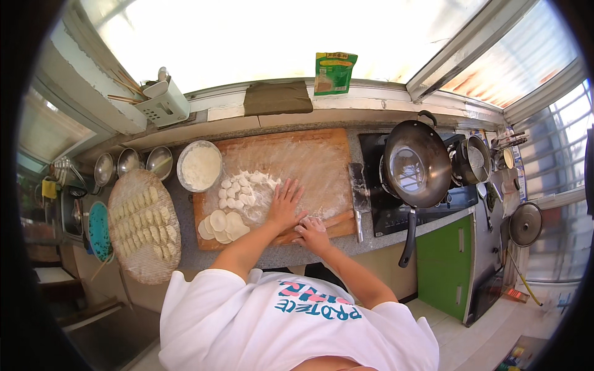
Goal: The person repeatedly rolls small dough balls into flat circular discs using a rolling pin on a floured wooden board. The flattened discs are stacked on the board, while a tray of pre-made dumplings sits nearby.
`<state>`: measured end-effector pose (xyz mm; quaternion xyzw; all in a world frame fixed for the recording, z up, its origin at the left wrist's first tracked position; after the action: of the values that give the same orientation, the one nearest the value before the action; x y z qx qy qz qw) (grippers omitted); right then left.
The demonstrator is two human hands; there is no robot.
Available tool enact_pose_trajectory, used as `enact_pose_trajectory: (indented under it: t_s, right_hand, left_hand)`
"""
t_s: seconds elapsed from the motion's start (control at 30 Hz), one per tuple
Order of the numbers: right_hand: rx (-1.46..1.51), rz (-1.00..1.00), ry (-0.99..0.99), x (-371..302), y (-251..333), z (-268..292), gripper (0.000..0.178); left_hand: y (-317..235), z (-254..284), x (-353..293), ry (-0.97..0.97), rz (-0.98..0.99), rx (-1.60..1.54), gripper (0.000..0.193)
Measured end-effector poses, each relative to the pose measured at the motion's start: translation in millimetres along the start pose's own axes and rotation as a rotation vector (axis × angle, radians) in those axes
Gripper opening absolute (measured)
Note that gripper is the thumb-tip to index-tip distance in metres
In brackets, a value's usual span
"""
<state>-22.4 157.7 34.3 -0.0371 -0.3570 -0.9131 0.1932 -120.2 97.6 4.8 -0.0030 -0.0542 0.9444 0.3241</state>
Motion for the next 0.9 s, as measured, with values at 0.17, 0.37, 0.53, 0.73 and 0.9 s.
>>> enact_pose_trajectory:
  t_s: [0.17, 0.37, 0.53, 0.73, 0.9]
  right_hand:
    - [0.0, 0.003, -0.021, 3, 1, 0, 0.041]
    - [0.027, 0.008, 0.015, 3, 4, 6, 0.041]
    - [-0.014, 0.055, 0.064, 2, -1, 2, 0.039]
    - [-0.021, 0.049, 0.138, 5, -16, -3, 0.036]
    - [-0.039, 0.084, 0.185, 16, -9, -4, 0.034]
  left_hand:
    - [2, 0, 1, 0.022, 0.029, 0.024, 0.095]
    - [4, 6, 8, 0.037, 0.026, -0.006, 0.095]
    - [43, 40, -13, -0.387, 0.2, -0.355, 0.069]
    - [72, 37, -62, -0.381, 0.476, -0.267, 0.019]
    - [61, 12, -71, -0.237, 0.444, -0.363, 0.024]
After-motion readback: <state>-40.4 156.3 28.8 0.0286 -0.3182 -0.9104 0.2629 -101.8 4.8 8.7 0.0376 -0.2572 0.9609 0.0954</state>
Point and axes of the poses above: each hand's wrist, its own x-axis towards the middle knuckle, its own z-axis out of the back of the hand, y = z × x, the point moved 10 cm from there along x, towards the middle knuckle, and after that the axes turned 9 degrees about x, right-handed, at the moved point
